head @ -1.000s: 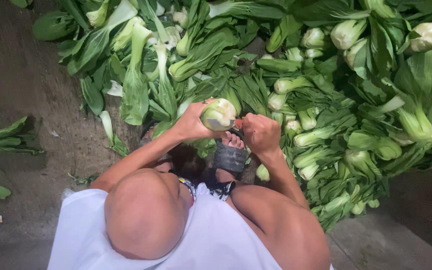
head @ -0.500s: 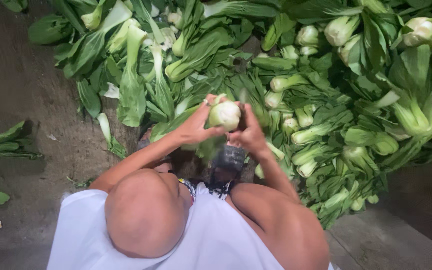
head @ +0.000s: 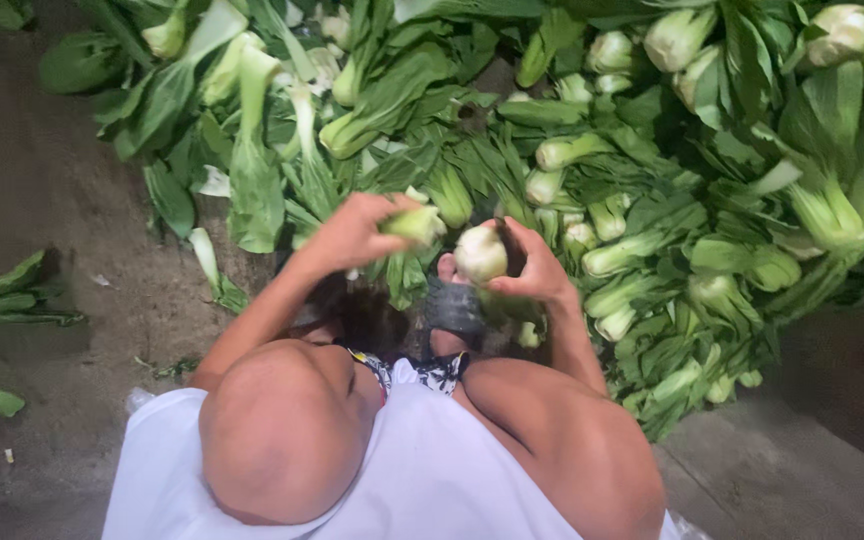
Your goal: The person sits on the floor among large piles of leafy green vegetables and uses a small knife to trim the root ends off each head, one at a time, tossing trimmed heads aside and pulling new ones from the pile.
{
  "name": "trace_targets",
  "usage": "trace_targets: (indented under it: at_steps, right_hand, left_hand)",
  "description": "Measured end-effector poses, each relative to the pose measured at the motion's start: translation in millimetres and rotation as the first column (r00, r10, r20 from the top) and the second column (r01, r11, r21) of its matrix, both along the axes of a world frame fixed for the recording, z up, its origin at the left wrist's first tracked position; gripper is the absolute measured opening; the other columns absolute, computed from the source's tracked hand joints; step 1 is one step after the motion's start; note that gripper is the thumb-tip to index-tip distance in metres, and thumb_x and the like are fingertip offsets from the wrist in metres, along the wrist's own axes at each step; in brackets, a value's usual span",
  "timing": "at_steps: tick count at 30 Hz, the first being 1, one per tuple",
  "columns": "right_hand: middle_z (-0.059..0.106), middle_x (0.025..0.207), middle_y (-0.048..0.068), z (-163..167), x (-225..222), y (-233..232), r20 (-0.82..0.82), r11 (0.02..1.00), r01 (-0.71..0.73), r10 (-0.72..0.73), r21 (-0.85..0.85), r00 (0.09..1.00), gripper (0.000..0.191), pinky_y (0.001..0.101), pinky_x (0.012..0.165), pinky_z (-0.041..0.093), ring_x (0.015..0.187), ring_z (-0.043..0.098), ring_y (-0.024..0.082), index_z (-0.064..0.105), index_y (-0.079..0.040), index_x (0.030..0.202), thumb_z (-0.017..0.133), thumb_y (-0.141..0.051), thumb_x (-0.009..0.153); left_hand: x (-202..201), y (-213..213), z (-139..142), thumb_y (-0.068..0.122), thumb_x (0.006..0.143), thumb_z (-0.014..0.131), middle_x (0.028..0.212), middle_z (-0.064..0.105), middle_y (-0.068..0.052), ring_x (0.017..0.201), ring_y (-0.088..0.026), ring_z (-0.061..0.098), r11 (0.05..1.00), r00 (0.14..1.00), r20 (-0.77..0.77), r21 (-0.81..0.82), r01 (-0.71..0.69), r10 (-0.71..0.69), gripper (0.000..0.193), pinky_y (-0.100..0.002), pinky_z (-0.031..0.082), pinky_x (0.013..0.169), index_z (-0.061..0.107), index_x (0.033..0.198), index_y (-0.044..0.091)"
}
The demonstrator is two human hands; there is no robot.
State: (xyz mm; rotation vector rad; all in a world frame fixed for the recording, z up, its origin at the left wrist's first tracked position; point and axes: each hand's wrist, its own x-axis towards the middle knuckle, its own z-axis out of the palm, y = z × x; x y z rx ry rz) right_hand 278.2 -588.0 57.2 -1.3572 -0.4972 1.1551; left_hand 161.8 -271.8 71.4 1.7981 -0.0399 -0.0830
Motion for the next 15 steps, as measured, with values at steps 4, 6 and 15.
trace_targets:
  at_steps: [4,6,15]
  right_hand:
    - [0.065,0.126,0.011,-7,5,-37,-0.098,0.986,0.15,-0.143,0.067,0.985,0.103,0.0351,0.1,0.054,0.112,0.066,0.02,0.051,0.0,0.14,0.094,-0.053,0.063]
    - [0.064,0.123,0.013,-9,0,-49,-0.153,0.944,0.308,-0.289,0.12,0.945,0.109,0.037,0.097,0.055,0.11,0.066,0.023,0.05,0.0,0.14,0.096,-0.057,0.06]
    - [0.061,0.118,0.012,1,-6,-54,-0.04,0.842,0.487,-0.492,0.234,0.87,0.119,0.0321,0.088,0.053,0.104,0.061,0.019,0.046,-0.005,0.141,0.094,-0.071,0.053]
  left_hand:
    - [6,21,24,0.035,0.08,0.086,0.116,0.071,-0.018,0.104,-0.034,0.068,0.882,0.983,0.012,0.439,-0.171,0.185,0.062,-0.042,0.052,0.093,0.068,0.13,0.002]
    - [6,20,27,0.045,0.07,0.089,0.124,0.063,-0.027,0.112,-0.044,0.059,0.579,0.933,0.287,0.731,-0.361,0.218,0.087,-0.048,0.047,0.097,0.063,0.135,-0.007]
    - [36,-75,-76,0.027,0.066,0.081,0.127,0.059,-0.012,0.129,-0.032,0.05,0.645,0.956,0.094,0.755,0.113,-0.278,0.064,-0.051,0.038,0.113,0.067,0.126,0.008]
